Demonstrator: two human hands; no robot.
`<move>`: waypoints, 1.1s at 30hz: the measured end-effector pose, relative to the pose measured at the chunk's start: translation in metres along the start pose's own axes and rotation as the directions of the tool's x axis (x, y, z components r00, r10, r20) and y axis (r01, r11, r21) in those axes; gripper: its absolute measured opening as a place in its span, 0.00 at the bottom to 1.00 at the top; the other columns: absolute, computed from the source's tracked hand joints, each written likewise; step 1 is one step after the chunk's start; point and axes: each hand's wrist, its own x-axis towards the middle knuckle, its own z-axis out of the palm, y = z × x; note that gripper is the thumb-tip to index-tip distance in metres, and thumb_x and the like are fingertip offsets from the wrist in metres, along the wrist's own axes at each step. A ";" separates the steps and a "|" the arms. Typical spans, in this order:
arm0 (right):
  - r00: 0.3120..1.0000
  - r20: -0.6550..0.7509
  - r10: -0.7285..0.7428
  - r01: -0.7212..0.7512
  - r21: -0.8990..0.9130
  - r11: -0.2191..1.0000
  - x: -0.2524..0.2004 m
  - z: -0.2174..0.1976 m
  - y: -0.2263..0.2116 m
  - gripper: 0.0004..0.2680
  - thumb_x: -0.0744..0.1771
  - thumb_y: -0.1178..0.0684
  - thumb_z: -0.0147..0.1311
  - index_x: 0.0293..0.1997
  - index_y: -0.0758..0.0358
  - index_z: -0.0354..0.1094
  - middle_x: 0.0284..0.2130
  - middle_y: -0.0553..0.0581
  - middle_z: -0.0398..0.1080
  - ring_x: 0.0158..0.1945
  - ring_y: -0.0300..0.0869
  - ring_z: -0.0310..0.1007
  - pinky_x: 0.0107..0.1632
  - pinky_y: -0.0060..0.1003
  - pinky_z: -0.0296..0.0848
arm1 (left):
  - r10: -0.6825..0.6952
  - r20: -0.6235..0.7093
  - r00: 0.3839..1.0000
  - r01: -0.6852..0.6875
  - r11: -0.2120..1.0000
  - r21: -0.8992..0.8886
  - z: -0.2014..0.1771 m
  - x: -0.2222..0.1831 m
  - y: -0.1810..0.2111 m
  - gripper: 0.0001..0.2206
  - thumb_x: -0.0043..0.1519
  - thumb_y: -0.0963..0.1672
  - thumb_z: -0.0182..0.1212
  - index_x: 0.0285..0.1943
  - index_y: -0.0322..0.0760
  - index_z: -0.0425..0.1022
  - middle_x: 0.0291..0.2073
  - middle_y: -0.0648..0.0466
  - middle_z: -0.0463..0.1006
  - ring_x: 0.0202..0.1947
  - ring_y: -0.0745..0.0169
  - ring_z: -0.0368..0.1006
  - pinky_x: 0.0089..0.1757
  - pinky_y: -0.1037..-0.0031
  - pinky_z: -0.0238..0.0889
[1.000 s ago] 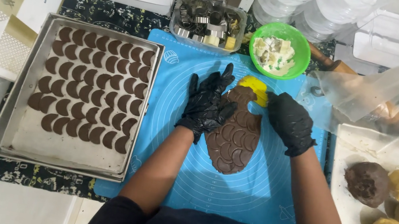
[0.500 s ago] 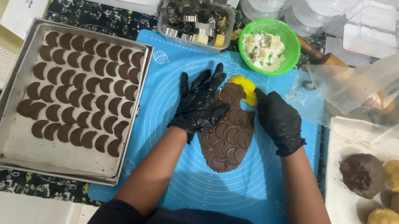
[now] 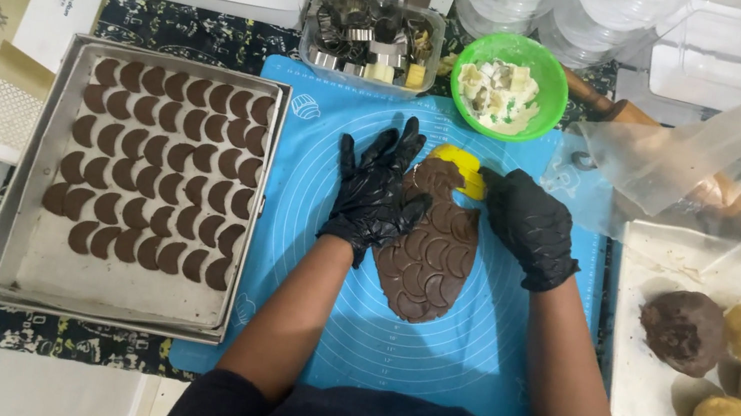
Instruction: Preparing chocolate cookies by scraping dough and arranging them on a baking tray
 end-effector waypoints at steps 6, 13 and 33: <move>0.999 0.014 -0.050 0.051 -0.049 0.997 0.005 0.010 0.014 0.15 0.68 0.41 0.58 0.51 0.62 0.78 0.50 0.71 0.74 0.55 0.58 0.73 0.61 0.51 0.68 | 0.072 -0.295 0.953 -0.051 0.996 0.079 0.088 0.005 -0.048 0.51 0.40 0.74 0.52 0.76 0.69 0.58 0.76 0.77 0.50 0.78 0.62 0.46 0.67 0.26 0.10; 0.994 0.034 -0.102 0.106 -0.107 0.989 0.002 0.018 0.032 0.14 0.68 0.38 0.57 0.51 0.53 0.77 0.49 0.62 0.74 0.55 0.51 0.73 0.61 0.46 0.68 | -0.009 -0.178 0.984 -0.002 0.998 -0.062 0.013 0.001 -0.003 0.42 0.51 0.66 0.58 0.77 0.63 0.60 0.76 0.76 0.56 0.76 0.68 0.51 0.71 0.42 0.13; 0.947 0.123 -0.296 0.320 -0.320 0.892 0.014 0.013 0.114 0.11 0.66 0.30 0.54 0.50 0.25 0.75 0.48 0.30 0.73 0.55 0.30 0.73 0.61 0.25 0.68 | -0.076 -0.086 0.993 0.076 0.997 0.000 0.025 0.003 -0.015 0.37 0.58 0.60 0.55 0.80 0.64 0.56 0.77 0.70 0.57 0.77 0.68 0.51 0.73 0.51 0.23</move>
